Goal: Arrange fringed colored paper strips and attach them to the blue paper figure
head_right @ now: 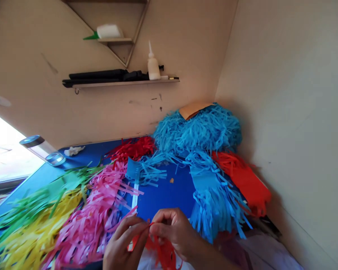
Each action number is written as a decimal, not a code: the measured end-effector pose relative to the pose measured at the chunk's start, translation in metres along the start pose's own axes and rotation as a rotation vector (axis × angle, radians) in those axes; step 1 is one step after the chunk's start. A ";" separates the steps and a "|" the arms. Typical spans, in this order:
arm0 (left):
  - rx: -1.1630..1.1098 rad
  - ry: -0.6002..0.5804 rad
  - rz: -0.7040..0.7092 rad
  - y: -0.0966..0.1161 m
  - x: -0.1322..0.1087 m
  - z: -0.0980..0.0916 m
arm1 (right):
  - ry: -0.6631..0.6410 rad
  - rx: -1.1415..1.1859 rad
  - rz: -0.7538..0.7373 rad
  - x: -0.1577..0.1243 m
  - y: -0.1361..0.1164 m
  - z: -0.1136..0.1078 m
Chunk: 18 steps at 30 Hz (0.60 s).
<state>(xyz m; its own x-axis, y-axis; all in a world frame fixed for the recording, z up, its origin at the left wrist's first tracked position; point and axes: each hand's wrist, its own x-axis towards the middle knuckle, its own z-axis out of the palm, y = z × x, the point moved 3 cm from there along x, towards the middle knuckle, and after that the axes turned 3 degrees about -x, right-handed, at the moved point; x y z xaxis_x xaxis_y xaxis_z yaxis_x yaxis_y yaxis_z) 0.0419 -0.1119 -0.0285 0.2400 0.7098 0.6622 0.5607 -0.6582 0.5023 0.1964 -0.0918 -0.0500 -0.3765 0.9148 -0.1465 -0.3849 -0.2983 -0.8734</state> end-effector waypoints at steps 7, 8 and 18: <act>-0.220 0.003 -0.129 0.007 -0.010 0.010 | 0.075 0.069 -0.042 -0.003 0.004 0.004; -0.226 0.000 -0.100 0.005 -0.011 0.010 | 0.071 0.048 -0.071 -0.004 0.003 0.005; -0.735 0.232 -0.874 -0.039 -0.039 0.019 | 0.188 -1.382 -0.255 0.110 -0.052 -0.047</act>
<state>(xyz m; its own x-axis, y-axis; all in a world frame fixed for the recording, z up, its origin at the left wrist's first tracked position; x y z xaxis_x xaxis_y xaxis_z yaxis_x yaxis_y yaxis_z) 0.0253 -0.1088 -0.0844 -0.1947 0.9806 -0.0212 -0.1490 -0.0082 0.9888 0.2151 0.0371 -0.0423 -0.2650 0.9569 0.1186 0.7390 0.2805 -0.6126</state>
